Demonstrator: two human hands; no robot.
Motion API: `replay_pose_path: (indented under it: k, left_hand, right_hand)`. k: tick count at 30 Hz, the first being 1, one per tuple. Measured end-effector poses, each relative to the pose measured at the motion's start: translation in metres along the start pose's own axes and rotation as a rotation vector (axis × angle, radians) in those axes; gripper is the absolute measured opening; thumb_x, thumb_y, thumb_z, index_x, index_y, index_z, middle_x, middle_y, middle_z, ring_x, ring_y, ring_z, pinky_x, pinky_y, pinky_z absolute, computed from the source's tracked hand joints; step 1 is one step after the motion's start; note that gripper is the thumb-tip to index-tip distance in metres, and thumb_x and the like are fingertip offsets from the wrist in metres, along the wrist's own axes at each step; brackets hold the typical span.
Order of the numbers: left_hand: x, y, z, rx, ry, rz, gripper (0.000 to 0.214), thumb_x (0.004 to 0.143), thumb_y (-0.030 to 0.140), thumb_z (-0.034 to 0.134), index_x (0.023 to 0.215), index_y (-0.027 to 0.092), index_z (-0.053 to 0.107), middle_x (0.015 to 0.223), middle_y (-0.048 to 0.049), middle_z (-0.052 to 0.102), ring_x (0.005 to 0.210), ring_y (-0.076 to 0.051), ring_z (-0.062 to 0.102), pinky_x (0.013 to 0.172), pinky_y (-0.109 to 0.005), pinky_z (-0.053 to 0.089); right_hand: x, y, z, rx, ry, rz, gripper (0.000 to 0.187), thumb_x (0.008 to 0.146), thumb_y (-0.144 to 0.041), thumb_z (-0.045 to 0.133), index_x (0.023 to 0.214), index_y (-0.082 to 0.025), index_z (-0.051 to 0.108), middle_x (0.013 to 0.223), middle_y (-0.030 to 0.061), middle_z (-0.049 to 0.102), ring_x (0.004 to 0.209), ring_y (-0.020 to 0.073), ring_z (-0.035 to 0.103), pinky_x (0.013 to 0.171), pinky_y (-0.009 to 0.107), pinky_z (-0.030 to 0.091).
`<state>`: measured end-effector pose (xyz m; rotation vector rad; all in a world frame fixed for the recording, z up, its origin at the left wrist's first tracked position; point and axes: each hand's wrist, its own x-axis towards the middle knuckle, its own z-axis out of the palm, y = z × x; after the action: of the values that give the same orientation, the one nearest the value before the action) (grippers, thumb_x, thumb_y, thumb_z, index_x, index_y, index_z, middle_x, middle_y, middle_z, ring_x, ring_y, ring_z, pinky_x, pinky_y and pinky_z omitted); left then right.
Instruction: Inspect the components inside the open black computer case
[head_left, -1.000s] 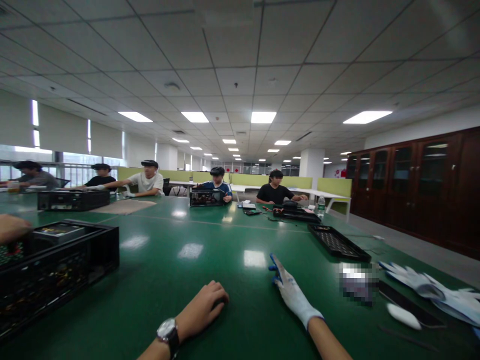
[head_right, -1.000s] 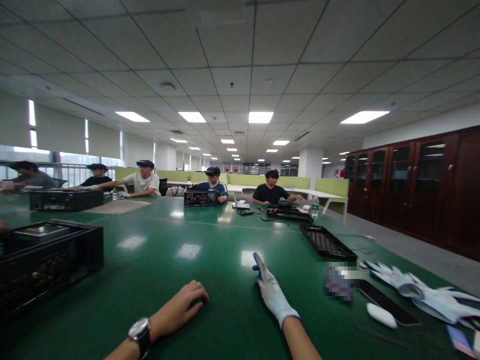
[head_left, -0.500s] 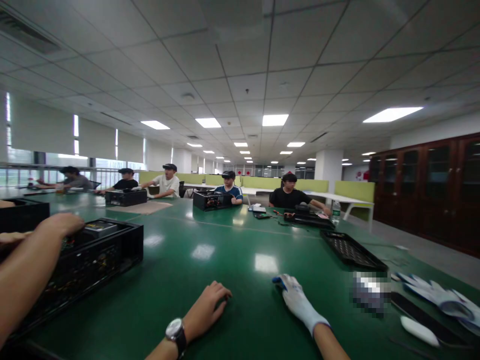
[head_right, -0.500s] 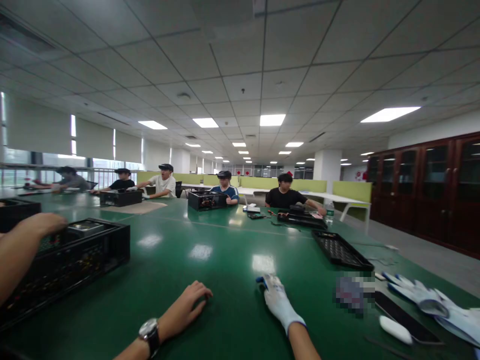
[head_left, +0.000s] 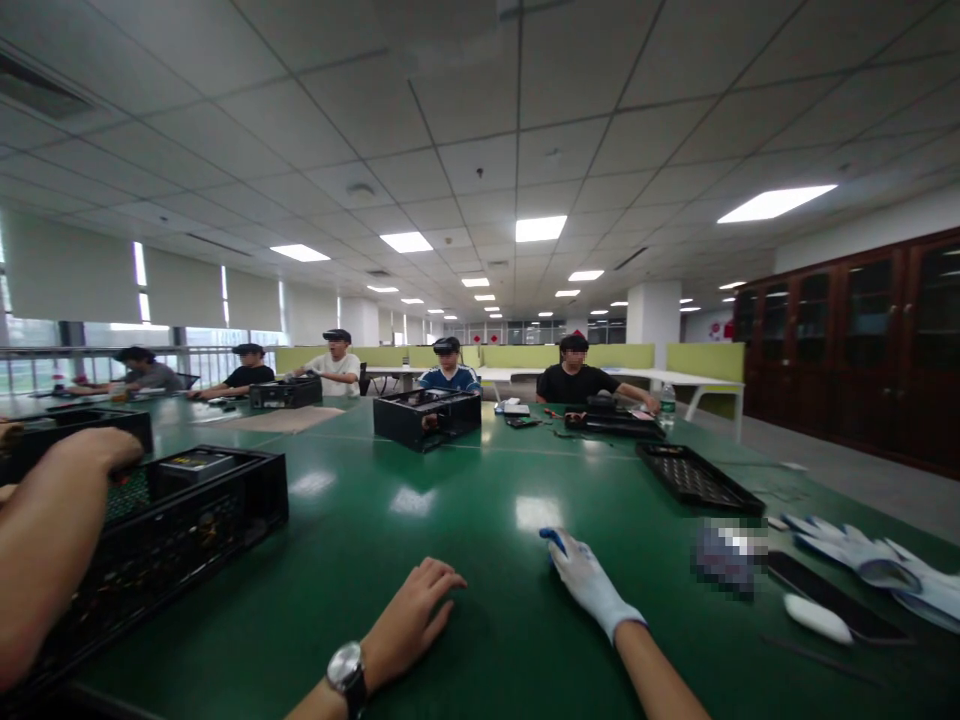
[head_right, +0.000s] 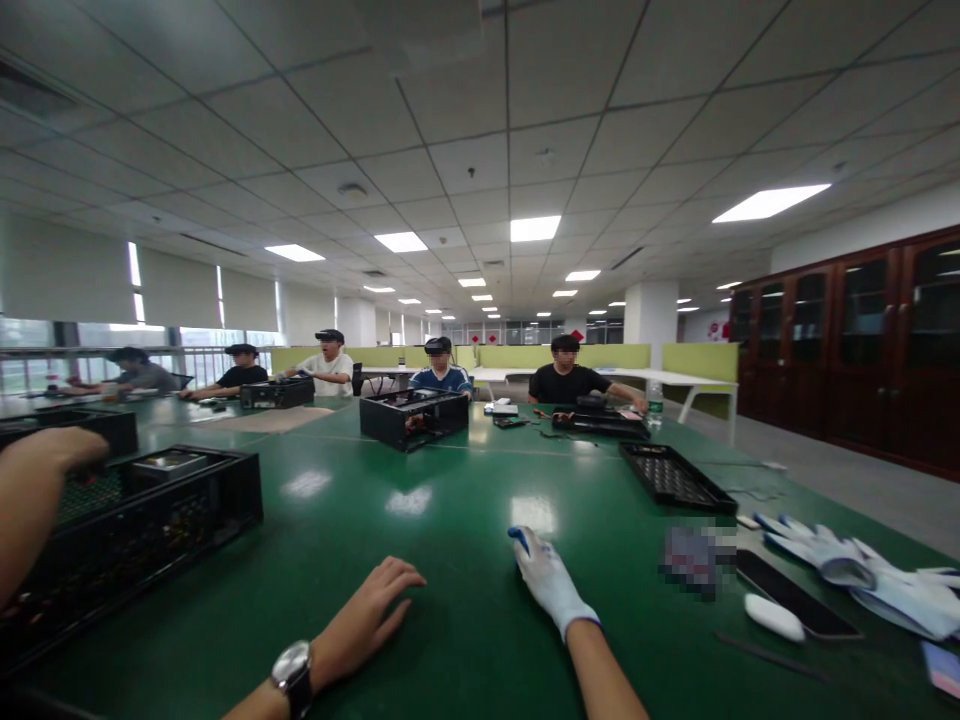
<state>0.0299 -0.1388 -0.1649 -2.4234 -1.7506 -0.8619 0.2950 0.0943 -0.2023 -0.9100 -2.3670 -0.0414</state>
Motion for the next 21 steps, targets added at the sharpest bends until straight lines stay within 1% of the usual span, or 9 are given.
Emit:
replay_pose_path:
  k: [3, 6, 8, 10, 12, 14, 16, 18, 21]
  left_hand:
    - [0.002, 0.003, -0.017, 0.151, 0.039, 0.095, 0.034, 0.097, 0.019, 0.048, 0.128, 0.030, 0.056, 0.124, -0.0044, 0.062, 0.119, -0.023, 0.054, 0.108, -0.040, 0.045]
    - [0.028, -0.015, -0.054, 0.323, 0.162, 0.082, 0.030, 0.099, 0.027, 0.047, 0.128, 0.026, 0.056, 0.124, -0.0070, 0.062, 0.120, -0.025, 0.053, 0.108, -0.040, 0.045]
    - [0.057, -0.040, -0.086, 0.370, 0.227, 0.017, 0.033, 0.101, 0.034, 0.045, 0.131, 0.023, 0.054, 0.129, -0.0099, 0.058, 0.126, -0.027, 0.049, 0.112, -0.043, 0.040]
    - [0.090, -0.073, -0.115, 0.408, 0.259, -0.049, 0.040, 0.101, 0.040, 0.046, 0.134, 0.020, 0.052, 0.134, -0.0120, 0.055, 0.131, -0.029, 0.044, 0.116, -0.046, 0.035]
    - [0.117, -0.106, -0.133, 0.443, 0.239, -0.122, 0.037, 0.100, 0.042, 0.049, 0.126, 0.018, 0.059, 0.127, -0.0122, 0.059, 0.127, -0.029, 0.047, 0.114, -0.046, 0.036]
    - [0.134, -0.133, -0.138, 0.470, 0.180, -0.207, 0.030, 0.100, 0.040, 0.051, 0.112, 0.017, 0.065, 0.111, -0.0094, 0.065, 0.112, -0.026, 0.057, 0.104, -0.045, 0.045]
    - [0.139, -0.149, -0.133, 0.499, 0.132, -0.305, 0.026, 0.099, 0.039, 0.055, 0.106, 0.016, 0.066, 0.101, -0.0059, 0.067, 0.098, -0.022, 0.064, 0.094, -0.044, 0.051]
    - [0.137, -0.155, -0.124, 0.532, 0.113, -0.394, 0.027, 0.098, 0.040, 0.058, 0.107, 0.015, 0.065, 0.102, -0.0051, 0.068, 0.093, -0.020, 0.065, 0.089, -0.043, 0.054]
    - [0.134, -0.147, -0.118, 0.559, 0.091, -0.470, 0.029, 0.098, 0.042, 0.059, 0.105, 0.015, 0.065, 0.103, -0.0055, 0.068, 0.093, -0.019, 0.066, 0.087, -0.042, 0.056]
  right_hand:
    - [0.000, -0.011, -0.005, 0.022, -0.029, 0.024, 0.039, 0.082, -0.009, 0.043, 0.106, -0.018, 0.073, 0.132, 0.0139, 0.066, 0.120, 0.0294, 0.063, 0.106, 0.042, 0.048]
    - [0.002, -0.016, -0.009, 0.059, -0.056, 0.064, 0.046, 0.082, -0.011, 0.042, 0.119, -0.017, 0.069, 0.130, 0.0143, 0.067, 0.120, 0.0270, 0.063, 0.106, 0.039, 0.047]
    - [0.001, -0.015, -0.015, 0.096, -0.092, 0.110, 0.055, 0.079, -0.013, 0.044, 0.130, -0.017, 0.063, 0.132, 0.0136, 0.065, 0.123, 0.0265, 0.061, 0.105, 0.038, 0.047]
    - [0.000, -0.011, -0.025, 0.194, -0.168, 0.167, 0.060, 0.076, -0.016, 0.047, 0.135, -0.020, 0.060, 0.135, 0.0123, 0.063, 0.126, 0.0273, 0.058, 0.105, 0.039, 0.047]
    - [-0.001, -0.006, -0.038, 0.357, -0.263, 0.188, 0.060, 0.076, -0.021, 0.050, 0.135, -0.023, 0.060, 0.133, 0.0103, 0.063, 0.122, 0.0270, 0.060, 0.103, 0.038, 0.047]
    - [-0.001, 0.000, -0.049, 0.509, -0.324, 0.177, 0.053, 0.080, -0.030, 0.052, 0.132, -0.023, 0.061, 0.125, 0.0092, 0.067, 0.113, 0.0265, 0.063, 0.100, 0.038, 0.048]
    - [0.001, 0.008, -0.055, 0.601, -0.327, 0.203, 0.050, 0.081, -0.045, 0.056, 0.124, -0.020, 0.064, 0.115, 0.0097, 0.070, 0.105, 0.0275, 0.065, 0.095, 0.039, 0.049]
    - [0.002, 0.017, -0.057, 0.641, -0.283, 0.273, 0.052, 0.079, -0.056, 0.058, 0.114, -0.018, 0.067, 0.107, 0.0100, 0.072, 0.100, 0.0280, 0.066, 0.090, 0.039, 0.051]
    - [-0.001, 0.031, -0.056, 0.681, -0.201, 0.375, 0.051, 0.079, -0.062, 0.056, 0.106, -0.020, 0.066, 0.092, 0.0063, 0.072, 0.088, 0.0250, 0.067, 0.079, 0.035, 0.053]
